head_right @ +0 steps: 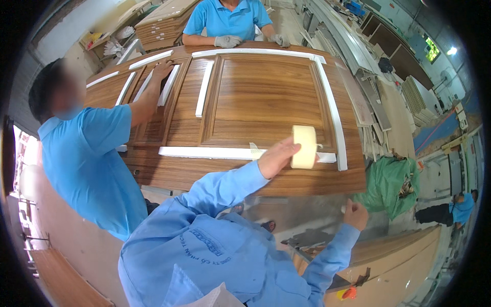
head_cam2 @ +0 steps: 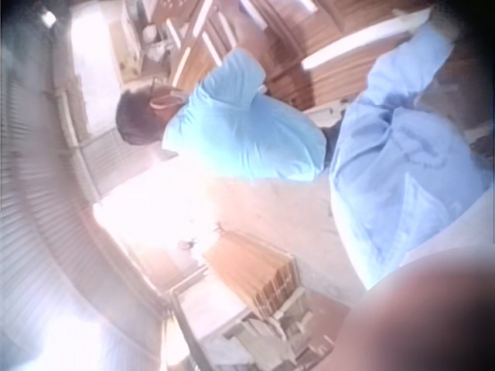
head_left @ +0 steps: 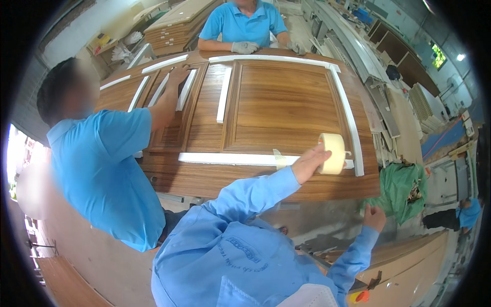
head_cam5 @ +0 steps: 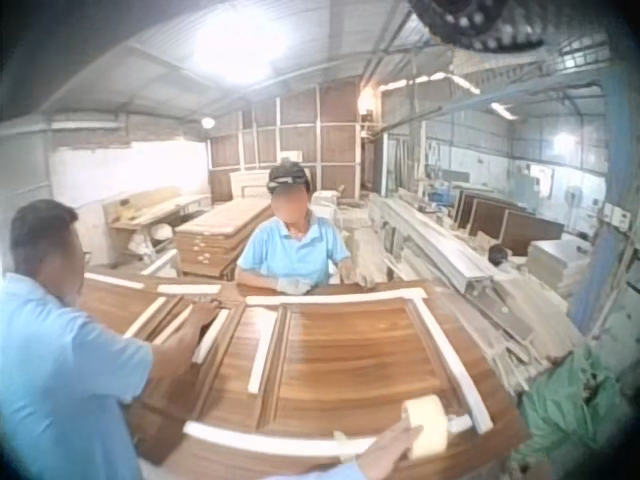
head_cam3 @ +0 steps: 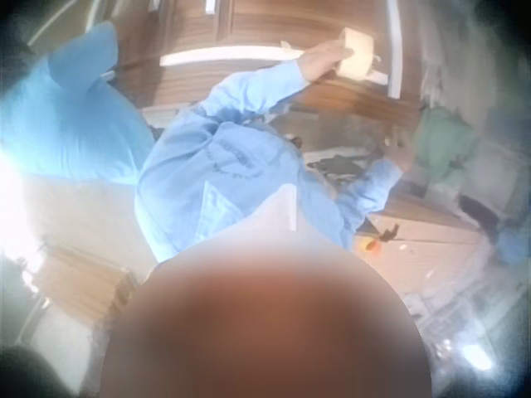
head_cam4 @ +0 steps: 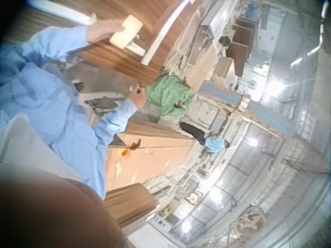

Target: The person wipes a wooden door with a cloth, then places white protective strips along the door's edges and corners. They then use masking tape to secure the strips in place.

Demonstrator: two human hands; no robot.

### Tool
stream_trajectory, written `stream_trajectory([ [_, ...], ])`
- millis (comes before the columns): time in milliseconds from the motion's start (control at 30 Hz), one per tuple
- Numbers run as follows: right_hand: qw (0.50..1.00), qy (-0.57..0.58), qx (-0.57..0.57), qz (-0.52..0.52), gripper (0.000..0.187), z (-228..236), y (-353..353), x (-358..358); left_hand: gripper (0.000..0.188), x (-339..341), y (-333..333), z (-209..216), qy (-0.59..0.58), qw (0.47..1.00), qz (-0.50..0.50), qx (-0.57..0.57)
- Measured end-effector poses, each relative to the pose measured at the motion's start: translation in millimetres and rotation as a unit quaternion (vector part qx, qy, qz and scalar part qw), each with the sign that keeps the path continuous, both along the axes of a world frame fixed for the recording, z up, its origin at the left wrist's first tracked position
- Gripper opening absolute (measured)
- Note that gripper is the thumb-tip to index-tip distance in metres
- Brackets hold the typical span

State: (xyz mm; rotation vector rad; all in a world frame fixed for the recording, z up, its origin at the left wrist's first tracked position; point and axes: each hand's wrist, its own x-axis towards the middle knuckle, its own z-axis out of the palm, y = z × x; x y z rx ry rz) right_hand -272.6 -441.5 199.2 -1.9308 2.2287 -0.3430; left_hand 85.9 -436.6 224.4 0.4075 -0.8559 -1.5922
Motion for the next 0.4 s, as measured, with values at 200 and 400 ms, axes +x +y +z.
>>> stream_trajectory([
  [200,0.982,-0.106,0.094,-0.126,0.032,-59.1,5.8,-53.8,0.054,66.9,-41.6,-0.9,0.02,0.988,0.151,0.007],
  [400,0.958,-0.227,-0.126,0.121,0.097,-48.8,10.8,-2.3,0.062,86.7,-59.9,18.0,0.024,0.995,0.097,0.0],
])
